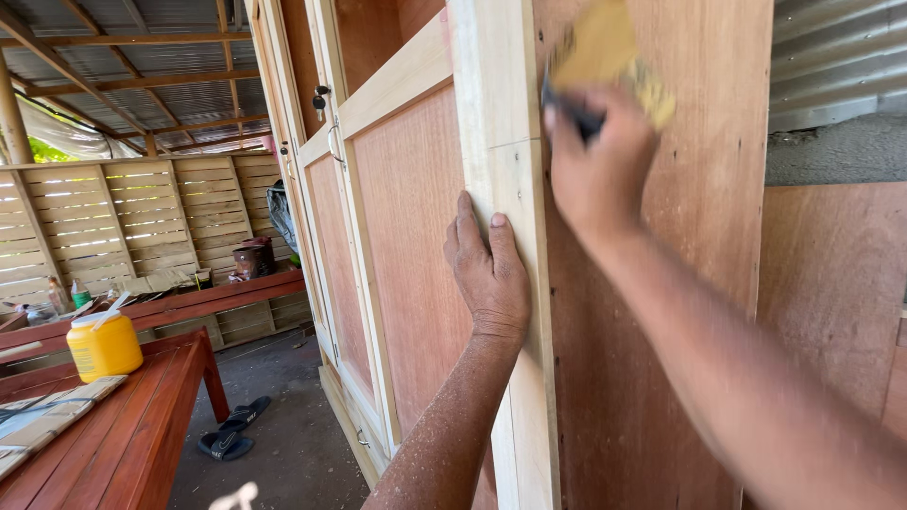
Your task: The person sands the wooden surfaces and trim of a plywood cabinet using sheets of sandpaper, working over the panel faces, edges, and corner joints by hand while steadying the furniture with the other hand.
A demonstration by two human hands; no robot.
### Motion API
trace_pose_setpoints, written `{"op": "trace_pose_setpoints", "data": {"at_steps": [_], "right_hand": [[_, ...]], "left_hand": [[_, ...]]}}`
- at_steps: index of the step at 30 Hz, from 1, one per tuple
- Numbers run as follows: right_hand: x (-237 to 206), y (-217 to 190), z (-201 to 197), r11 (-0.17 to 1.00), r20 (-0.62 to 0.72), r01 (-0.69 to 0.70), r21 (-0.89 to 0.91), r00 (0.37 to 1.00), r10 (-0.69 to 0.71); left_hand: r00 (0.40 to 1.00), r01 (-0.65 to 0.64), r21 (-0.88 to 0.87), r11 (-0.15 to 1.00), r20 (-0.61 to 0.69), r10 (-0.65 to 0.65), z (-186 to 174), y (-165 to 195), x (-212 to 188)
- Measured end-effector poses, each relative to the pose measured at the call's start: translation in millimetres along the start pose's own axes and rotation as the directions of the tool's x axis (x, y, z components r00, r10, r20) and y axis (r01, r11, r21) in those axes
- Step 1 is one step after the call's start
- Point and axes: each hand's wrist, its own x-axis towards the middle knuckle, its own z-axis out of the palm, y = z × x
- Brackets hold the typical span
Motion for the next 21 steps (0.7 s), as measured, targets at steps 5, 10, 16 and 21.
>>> {"op": "trace_pose_setpoints", "data": {"at_steps": [5, 10, 16, 21], "right_hand": [[59.2, -8.8, 12.1, 0.992, -0.007, 0.127, 0.004, 0.992, -0.127], [-35.1, -19.0, -32.8, 0.995, 0.192, -0.092, 0.026, 0.978, 0.085], [-62.6, -11.3, -40.9, 0.845, 0.251, -0.234, 0.481, 0.96, 0.122], [-54.9, -12.5, -17.9, 0.985, 0.384, 0.038, -0.168, 0.923, 0.03]], "left_hand": [[1.0, -0.006, 0.031, 1.0, 0.011, 0.006, 0.0, 1.4, 0.2], [0.997, -0.068, 0.026, 0.997, -0.037, 0.069, 0.5, -2.7, 1.2], [0.999, -0.024, -0.03, 0.999, -0.041, 0.022, 0.4, -2.9, 0.6], [1.0, 0.009, -0.041, 0.999, -0.029, -0.01, 1.7, -0.9, 1.0]]}}
